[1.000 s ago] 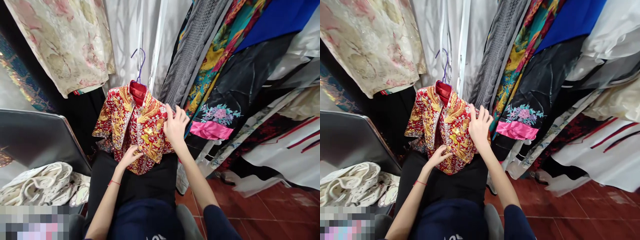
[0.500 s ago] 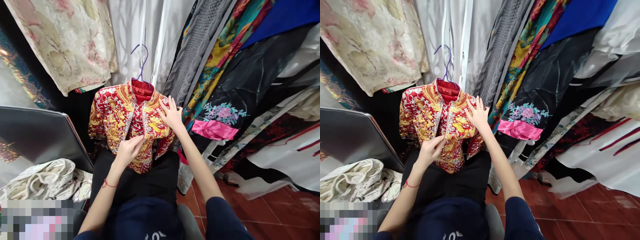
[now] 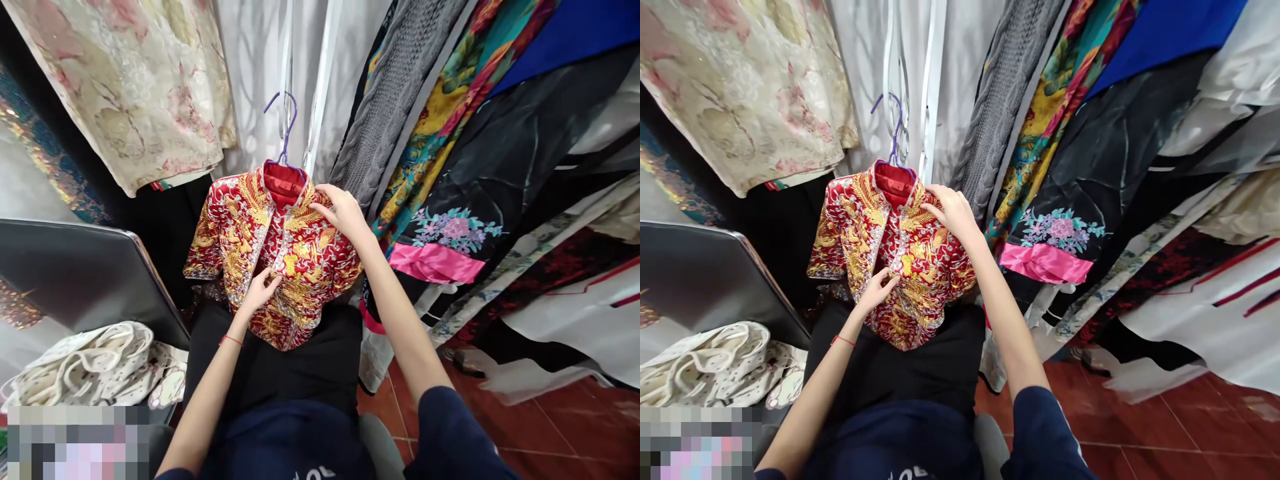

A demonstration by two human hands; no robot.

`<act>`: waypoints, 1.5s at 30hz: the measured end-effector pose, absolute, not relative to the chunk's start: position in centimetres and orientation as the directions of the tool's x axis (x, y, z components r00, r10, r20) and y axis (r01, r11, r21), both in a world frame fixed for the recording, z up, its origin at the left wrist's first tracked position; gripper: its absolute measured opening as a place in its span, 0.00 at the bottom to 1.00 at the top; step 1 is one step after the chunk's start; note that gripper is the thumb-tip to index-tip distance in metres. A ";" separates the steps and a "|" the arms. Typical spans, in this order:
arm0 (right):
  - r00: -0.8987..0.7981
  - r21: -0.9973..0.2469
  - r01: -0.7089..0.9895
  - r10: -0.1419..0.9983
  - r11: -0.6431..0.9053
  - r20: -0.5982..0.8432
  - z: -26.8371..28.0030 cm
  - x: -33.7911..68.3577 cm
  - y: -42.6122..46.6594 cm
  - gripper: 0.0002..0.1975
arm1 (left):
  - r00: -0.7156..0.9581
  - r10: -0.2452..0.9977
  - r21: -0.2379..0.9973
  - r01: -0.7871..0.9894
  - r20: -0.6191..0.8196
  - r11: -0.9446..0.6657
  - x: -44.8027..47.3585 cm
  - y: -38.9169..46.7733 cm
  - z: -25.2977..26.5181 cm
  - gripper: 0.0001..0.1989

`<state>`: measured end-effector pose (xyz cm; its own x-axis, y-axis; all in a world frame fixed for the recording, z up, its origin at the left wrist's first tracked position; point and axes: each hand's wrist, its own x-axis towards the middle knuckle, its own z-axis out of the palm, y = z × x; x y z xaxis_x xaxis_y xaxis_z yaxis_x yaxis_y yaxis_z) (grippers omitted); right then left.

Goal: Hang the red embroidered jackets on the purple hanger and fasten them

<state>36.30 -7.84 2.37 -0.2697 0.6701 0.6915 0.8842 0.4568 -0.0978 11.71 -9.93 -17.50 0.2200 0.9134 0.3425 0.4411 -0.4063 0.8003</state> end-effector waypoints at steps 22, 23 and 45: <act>-0.330 0.135 0.925 0.574 0.356 0.749 1.8 32.0 -7.8 0.23 | -0.023 0.542 0.430 0.635 0.840 -0.641 6.1 -3.2 -6.6 0.24; -0.397 0.177 0.897 0.563 0.405 0.725 2.3 32.1 -7.5 0.21 | 0.027 0.481 0.336 0.681 0.876 -0.650 5.7 -2.4 -4.7 0.30; -0.188 -0.036 0.922 0.527 0.386 0.829 1.6 33.2 -2.0 0.19 | 0.184 0.843 0.318 0.869 0.506 -0.380 4.0 4.3 3.3 0.29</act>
